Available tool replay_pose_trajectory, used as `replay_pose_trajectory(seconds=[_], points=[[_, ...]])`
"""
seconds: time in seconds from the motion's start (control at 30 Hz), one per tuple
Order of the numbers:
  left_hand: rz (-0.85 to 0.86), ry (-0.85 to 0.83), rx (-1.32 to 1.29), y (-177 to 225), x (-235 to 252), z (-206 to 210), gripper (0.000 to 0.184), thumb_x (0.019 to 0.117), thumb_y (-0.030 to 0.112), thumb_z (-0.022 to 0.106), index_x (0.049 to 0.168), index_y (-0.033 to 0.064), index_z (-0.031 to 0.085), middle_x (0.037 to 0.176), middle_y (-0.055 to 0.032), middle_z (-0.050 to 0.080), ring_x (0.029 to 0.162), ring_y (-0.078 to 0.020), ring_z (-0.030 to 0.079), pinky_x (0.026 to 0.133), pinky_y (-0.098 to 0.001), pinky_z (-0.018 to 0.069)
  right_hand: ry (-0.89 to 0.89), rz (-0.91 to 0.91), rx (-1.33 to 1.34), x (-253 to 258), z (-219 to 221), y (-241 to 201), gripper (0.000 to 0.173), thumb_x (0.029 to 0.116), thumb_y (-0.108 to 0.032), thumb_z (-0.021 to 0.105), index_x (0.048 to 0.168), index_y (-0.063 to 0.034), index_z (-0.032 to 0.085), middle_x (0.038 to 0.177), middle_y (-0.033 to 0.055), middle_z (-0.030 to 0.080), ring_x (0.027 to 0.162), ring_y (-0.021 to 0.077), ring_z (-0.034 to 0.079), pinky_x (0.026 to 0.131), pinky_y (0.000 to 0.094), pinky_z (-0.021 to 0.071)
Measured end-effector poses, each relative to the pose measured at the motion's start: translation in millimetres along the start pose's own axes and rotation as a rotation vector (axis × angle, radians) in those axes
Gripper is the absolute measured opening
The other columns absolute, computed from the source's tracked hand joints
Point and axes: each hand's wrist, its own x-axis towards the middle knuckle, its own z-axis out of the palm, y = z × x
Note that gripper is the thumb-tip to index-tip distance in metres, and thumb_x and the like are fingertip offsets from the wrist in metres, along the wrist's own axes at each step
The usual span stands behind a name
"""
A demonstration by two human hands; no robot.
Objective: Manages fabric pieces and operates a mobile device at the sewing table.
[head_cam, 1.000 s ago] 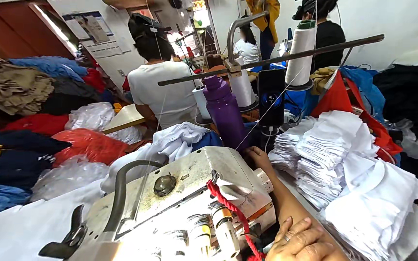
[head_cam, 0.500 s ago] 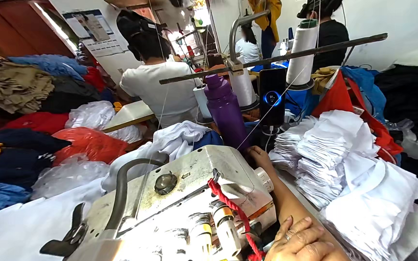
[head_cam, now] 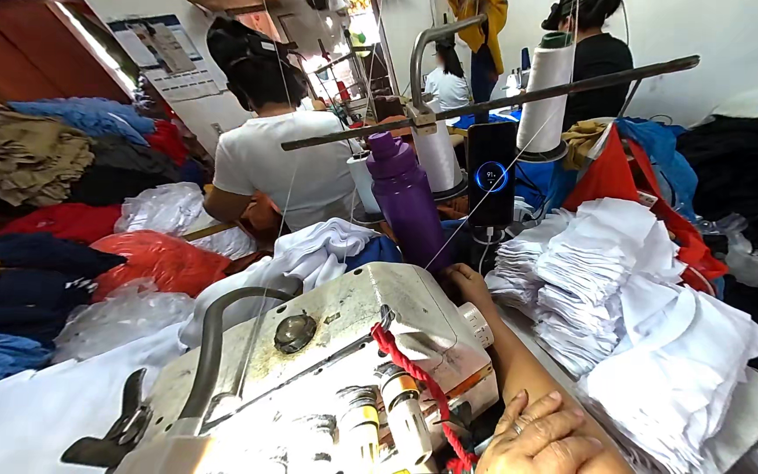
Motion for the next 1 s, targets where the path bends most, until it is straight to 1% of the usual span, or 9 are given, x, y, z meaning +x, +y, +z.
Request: replay_pose_trajectory(seconds=[0.2,0.33,0.7,0.8,0.9,1.0], points=[[-0.004,-0.009,-0.002,-0.1,-0.2,-0.9,0.027,0.1025,0.002,0.05,0.114,0.001,0.074,0.123,-0.0175,0.072,0.13,-0.0338,0.061,0.117,-0.0505,0.0373,0.006,-0.002,0.003,0.9,0.1,1.4,0.027,0.1078,-0.017,0.048,0.111,0.003,0.067,0.082,0.0064,0.066,0.067,0.0099,0.06,0.067,0.0296,0.0516],[-0.009,-0.01,-0.006,0.3,-0.1,-1.5,0.027,0.1028,0.002,0.05,0.115,0.0014,0.074,0.124,-0.0173,0.072,0.131,-0.0335,0.06,0.118,-0.0505,0.0364,0.01,-0.017,-0.021,-0.4,0.1,-0.3,0.028,0.1076,-0.015,0.048,0.113,0.0048,0.066,0.085,0.0087,0.066,0.07,0.0113,0.06,0.071,0.0323,0.052],[-0.01,-0.02,-0.01,0.1,0.4,-2.5,0.027,0.1028,0.002,0.05,0.115,0.0017,0.075,0.125,-0.0165,0.072,0.131,-0.0332,0.06,0.118,-0.0502,0.0361,0.01,-0.007,0.001,-0.7,-0.2,-0.6,0.027,0.1078,-0.015,0.048,0.111,0.0038,0.066,0.081,0.0058,0.065,0.068,0.0094,0.059,0.068,0.0298,0.0512],[-0.003,-0.018,-0.009,-0.6,0.2,-2.3,0.027,0.1029,0.002,0.05,0.115,0.0009,0.074,0.125,-0.0171,0.072,0.131,-0.033,0.06,0.118,-0.0494,0.036,0.012,-0.002,-0.003,-0.6,-0.3,-0.9,0.027,0.1078,-0.015,0.047,0.112,0.0042,0.065,0.083,0.0071,0.065,0.069,0.0097,0.059,0.069,0.0299,0.0513],[0.001,-0.016,0.001,-0.9,0.2,-2.3,0.027,0.1027,0.002,0.05,0.115,0.0011,0.074,0.125,-0.0169,0.072,0.131,-0.0326,0.06,0.118,-0.049,0.0364,0.017,0.003,0.004,-0.3,0.1,-0.5,0.026,0.1076,-0.015,0.048,0.111,0.0037,0.066,0.081,0.0064,0.065,0.068,0.0096,0.059,0.069,0.0299,0.0512],[-0.002,-0.019,-0.007,-1.1,-0.2,-2.3,0.027,0.1028,0.002,0.05,0.115,0.0014,0.074,0.125,-0.0172,0.071,0.131,-0.0326,0.06,0.118,-0.0499,0.0357,0.022,0.018,0.02,-0.5,0.6,-0.7,0.026,0.1078,-0.015,0.048,0.111,0.0037,0.066,0.084,0.008,0.066,0.07,0.0112,0.06,0.07,0.0313,0.0519]])
